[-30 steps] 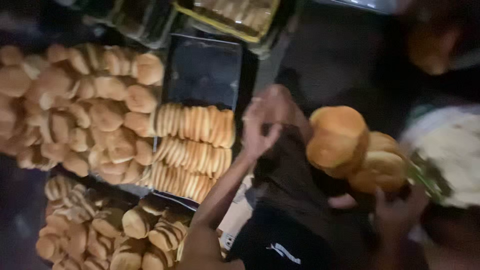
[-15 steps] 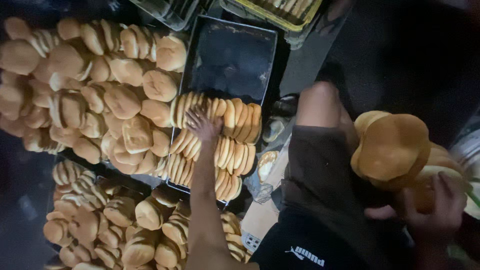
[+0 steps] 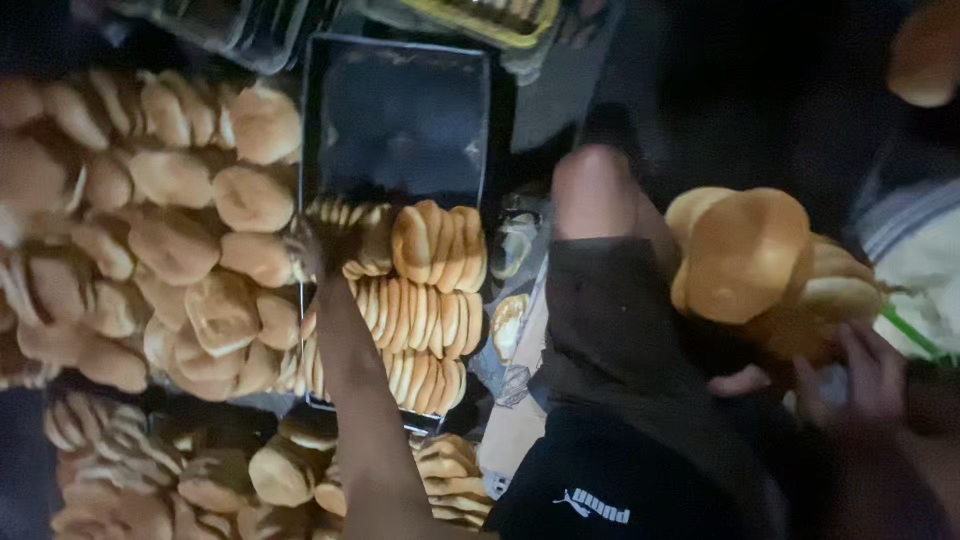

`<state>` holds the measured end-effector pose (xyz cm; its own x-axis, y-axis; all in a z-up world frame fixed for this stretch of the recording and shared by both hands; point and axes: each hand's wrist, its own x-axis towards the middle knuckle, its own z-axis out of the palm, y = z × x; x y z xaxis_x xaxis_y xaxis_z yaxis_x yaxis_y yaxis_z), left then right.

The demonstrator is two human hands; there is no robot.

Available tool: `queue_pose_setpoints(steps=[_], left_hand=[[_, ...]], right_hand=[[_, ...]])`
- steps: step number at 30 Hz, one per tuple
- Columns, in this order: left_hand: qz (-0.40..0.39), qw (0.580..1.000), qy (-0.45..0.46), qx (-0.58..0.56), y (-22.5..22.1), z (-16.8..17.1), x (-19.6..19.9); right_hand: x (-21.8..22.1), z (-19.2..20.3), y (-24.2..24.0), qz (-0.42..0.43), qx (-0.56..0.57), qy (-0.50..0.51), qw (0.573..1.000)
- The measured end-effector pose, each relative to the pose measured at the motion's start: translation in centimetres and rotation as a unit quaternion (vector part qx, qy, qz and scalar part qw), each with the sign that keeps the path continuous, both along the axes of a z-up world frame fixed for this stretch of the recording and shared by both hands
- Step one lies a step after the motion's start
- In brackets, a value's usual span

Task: The person spreads a cream-like substance onto halved bread buns by hand using a small green spatula.

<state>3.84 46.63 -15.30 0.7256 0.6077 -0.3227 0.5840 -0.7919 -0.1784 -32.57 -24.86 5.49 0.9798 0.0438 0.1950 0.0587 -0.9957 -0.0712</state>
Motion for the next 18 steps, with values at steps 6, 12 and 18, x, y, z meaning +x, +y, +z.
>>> queue_pose_setpoints(steps=[6, 12, 18], left_hand=[[-0.084, 0.994, -0.075, -0.007, -2.0, 2.8, -2.9], [-0.211, 0.954, -0.187, -0.098, -7.0, 11.9, -3.5], [-0.464, 0.815, -0.237, -0.255, -26.8, 19.4, -6.4]], right_hand=[[0.5, 2.6, 3.5, -0.131, 0.176, -0.01, 0.976], [1.4, 4.2, 2.6, -0.112, 0.255, -0.072, 0.958], [2.9, -1.8, 2.6, 0.063, 0.925, -0.017, 0.374]])
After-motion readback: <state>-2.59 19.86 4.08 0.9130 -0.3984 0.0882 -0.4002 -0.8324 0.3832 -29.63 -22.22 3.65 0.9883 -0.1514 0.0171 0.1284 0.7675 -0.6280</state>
